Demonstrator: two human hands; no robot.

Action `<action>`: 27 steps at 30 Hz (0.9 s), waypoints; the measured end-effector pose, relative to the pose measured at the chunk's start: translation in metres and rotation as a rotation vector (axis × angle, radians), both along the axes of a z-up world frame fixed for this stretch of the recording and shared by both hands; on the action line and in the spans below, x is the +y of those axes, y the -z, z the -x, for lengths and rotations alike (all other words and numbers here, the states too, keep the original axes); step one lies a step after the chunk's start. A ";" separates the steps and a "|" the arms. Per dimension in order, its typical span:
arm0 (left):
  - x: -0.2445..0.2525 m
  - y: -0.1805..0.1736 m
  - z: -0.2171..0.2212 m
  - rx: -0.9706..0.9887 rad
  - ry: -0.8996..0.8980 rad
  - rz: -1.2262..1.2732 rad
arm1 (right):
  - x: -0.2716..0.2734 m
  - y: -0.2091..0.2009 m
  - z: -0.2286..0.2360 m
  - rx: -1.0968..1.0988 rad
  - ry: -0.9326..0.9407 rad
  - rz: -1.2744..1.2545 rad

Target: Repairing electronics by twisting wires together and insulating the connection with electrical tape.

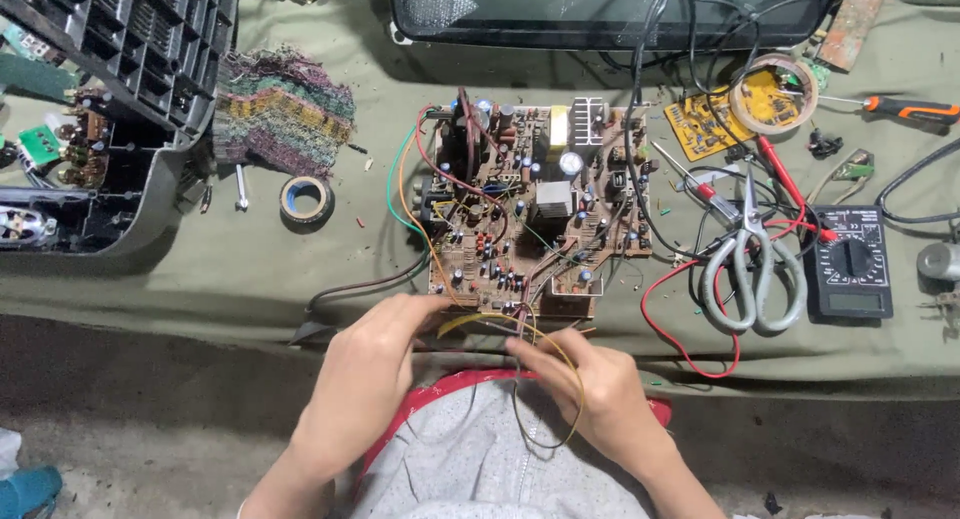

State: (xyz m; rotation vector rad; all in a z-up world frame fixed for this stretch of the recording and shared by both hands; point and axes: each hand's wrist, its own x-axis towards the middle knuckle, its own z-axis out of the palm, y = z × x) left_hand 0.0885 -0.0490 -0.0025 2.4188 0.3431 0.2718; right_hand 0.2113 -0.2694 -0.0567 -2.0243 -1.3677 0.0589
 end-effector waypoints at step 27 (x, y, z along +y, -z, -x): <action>0.070 0.010 0.061 -0.520 0.363 0.900 | 0.005 0.011 0.007 0.228 0.171 -0.044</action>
